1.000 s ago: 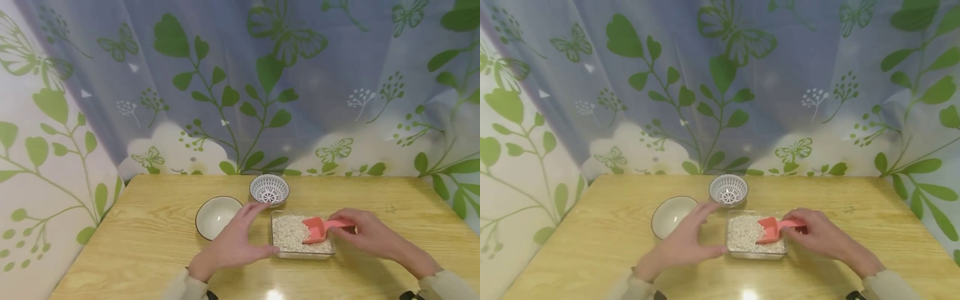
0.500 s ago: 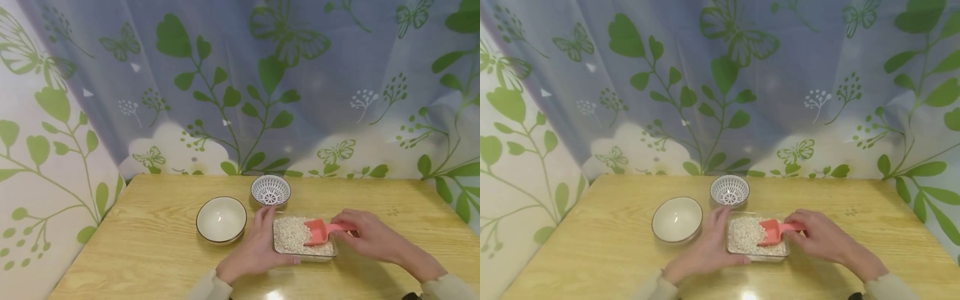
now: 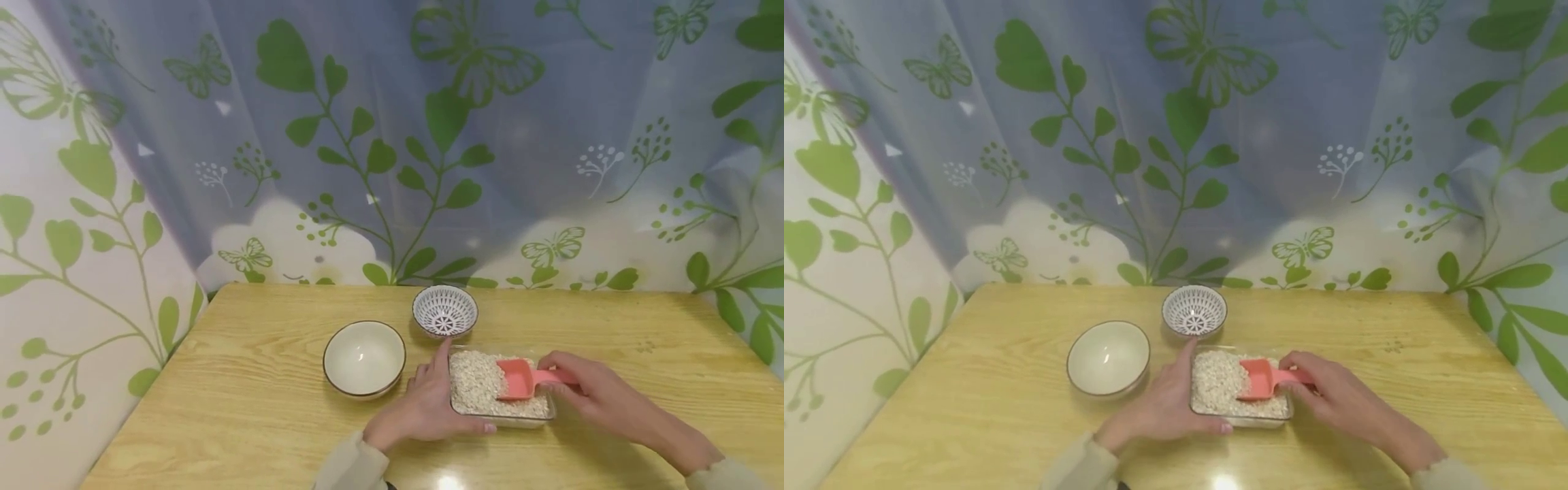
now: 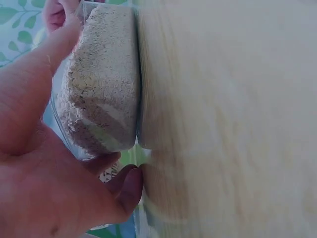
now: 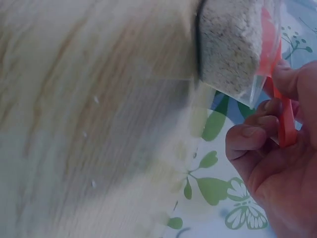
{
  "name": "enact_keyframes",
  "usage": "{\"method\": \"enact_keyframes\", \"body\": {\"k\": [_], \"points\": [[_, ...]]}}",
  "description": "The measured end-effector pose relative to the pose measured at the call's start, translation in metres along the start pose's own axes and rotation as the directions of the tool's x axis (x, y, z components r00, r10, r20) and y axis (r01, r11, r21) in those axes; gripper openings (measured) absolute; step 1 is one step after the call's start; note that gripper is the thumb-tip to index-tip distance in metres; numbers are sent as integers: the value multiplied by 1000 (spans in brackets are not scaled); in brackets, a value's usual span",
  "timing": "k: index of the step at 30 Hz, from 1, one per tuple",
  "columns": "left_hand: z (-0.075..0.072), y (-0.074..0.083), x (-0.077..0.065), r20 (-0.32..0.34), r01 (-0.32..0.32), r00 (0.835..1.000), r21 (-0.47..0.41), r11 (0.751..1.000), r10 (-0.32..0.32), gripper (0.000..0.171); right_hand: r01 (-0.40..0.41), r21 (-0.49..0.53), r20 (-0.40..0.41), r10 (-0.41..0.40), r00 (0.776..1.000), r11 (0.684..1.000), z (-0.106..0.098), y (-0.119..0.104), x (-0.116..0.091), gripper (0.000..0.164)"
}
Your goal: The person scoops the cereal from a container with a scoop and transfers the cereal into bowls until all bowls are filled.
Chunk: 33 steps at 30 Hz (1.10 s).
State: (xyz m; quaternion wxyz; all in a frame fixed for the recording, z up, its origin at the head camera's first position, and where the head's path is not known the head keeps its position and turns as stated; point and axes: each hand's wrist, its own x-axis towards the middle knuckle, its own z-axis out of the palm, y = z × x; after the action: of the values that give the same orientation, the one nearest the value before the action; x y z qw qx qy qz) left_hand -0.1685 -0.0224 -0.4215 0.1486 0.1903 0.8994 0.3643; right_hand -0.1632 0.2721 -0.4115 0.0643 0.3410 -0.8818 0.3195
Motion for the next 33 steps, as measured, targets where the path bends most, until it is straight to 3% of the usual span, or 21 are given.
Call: {"method": "enact_keyframes", "body": {"k": [8, 22, 25, 29, 33], "points": [[2, 1, 3, -9, -3, 1000, 24, 1000, 4, 140, -7, -40, -47, 6, 999, 999, 7, -4, 1, 22], [-4, 1, 5, 15, 13, 1000, 61, 998, -14, 138, -138, 117, -82, 148, 986, 984, 7, 4, -11, 21], [-3, 1, 4, 19, 10, 1000, 59, 998, -11, 138, -122, 181, -101, 141, 985, 976, 7, 8, -15, 22], [-2, 0, 3, 27, 9, 1000, 46, 999, -11, 137, -120, 316, -99, 158, 982, 941, 7, 10, -18, 20], [-1, -1, 1, 28, 12, 1000, 35, 999, -13, 138, -187, 416, -75, 238, 968, 890, 4, 7, -19, 16]]}}
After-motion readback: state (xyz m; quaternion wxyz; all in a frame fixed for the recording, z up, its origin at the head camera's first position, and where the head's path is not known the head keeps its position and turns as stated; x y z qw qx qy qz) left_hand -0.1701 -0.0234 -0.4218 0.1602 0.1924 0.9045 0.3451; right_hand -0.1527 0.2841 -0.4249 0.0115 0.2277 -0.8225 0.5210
